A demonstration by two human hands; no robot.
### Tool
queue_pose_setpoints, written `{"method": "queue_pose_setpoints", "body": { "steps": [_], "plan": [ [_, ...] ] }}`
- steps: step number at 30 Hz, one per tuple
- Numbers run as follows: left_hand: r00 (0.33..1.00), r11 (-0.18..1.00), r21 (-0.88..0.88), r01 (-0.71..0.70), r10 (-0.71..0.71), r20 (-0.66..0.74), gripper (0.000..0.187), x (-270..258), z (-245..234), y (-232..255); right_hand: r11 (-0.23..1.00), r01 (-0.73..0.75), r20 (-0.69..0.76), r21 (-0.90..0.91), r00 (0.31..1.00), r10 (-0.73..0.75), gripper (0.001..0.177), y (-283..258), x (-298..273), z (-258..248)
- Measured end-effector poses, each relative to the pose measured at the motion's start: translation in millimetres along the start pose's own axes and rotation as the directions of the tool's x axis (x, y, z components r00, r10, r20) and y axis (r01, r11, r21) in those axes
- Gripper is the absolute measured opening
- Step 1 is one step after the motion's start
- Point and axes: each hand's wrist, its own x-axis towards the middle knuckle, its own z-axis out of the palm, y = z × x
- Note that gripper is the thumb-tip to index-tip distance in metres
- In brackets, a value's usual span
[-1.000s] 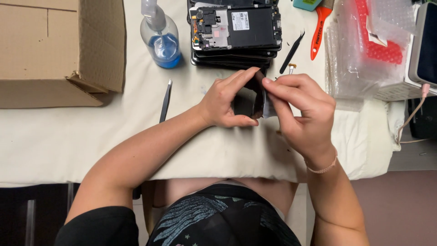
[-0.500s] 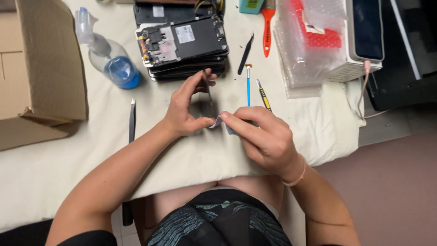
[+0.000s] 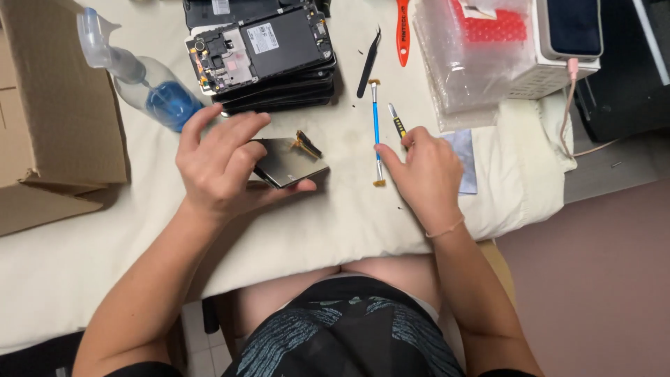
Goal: Removing adhesive residue from a mobile phone frame using a brush and cleaning solution
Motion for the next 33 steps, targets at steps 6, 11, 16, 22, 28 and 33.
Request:
{"method": "queue_pose_setpoints", "body": {
  "steps": [6,11,16,22,28,33],
  "plan": [
    [0.936,0.958,0.285,-0.034,-0.069,0.344,0.083,-9.3,-31.0,-2.4,0.985,-0.154,0.385,-0.073,0.907,0.17,0.029,8.0,22.7,24.5],
    [0.829,0.997,0.069,0.019,-0.054,0.557,0.058,-18.2,-38.3,-2.5,0.883,-0.187,0.211,0.431,0.972,0.104,0.018,20.3,33.2,10.5],
    [0.879,0.897,-0.305,0.319,-0.16,0.449,0.042,-28.5,-14.1,2.8,0.781,0.216,-0.185,0.587,0.974,-0.131,0.006,12.8,141.8,-3.1],
    [0.741,0.417,-0.623,0.662,-0.492,0.458,0.031,-50.1,43.1,15.8,0.807,0.554,-0.488,0.206,0.773,-0.407,0.02,21.1,305.7,21.8],
    [0.698,0.376,-0.592,0.713,-0.461,0.548,0.04,-52.5,43.7,5.0,0.906,0.409,-0.327,0.114,0.876,-0.354,0.04,27.9,347.5,33.0],
    [0.674,0.335,-0.585,0.738,-0.391,0.626,0.039,-57.6,42.4,3.0,0.863,0.506,-0.348,-0.001,0.809,-0.474,0.036,33.1,353.6,31.6]
  ]
}}
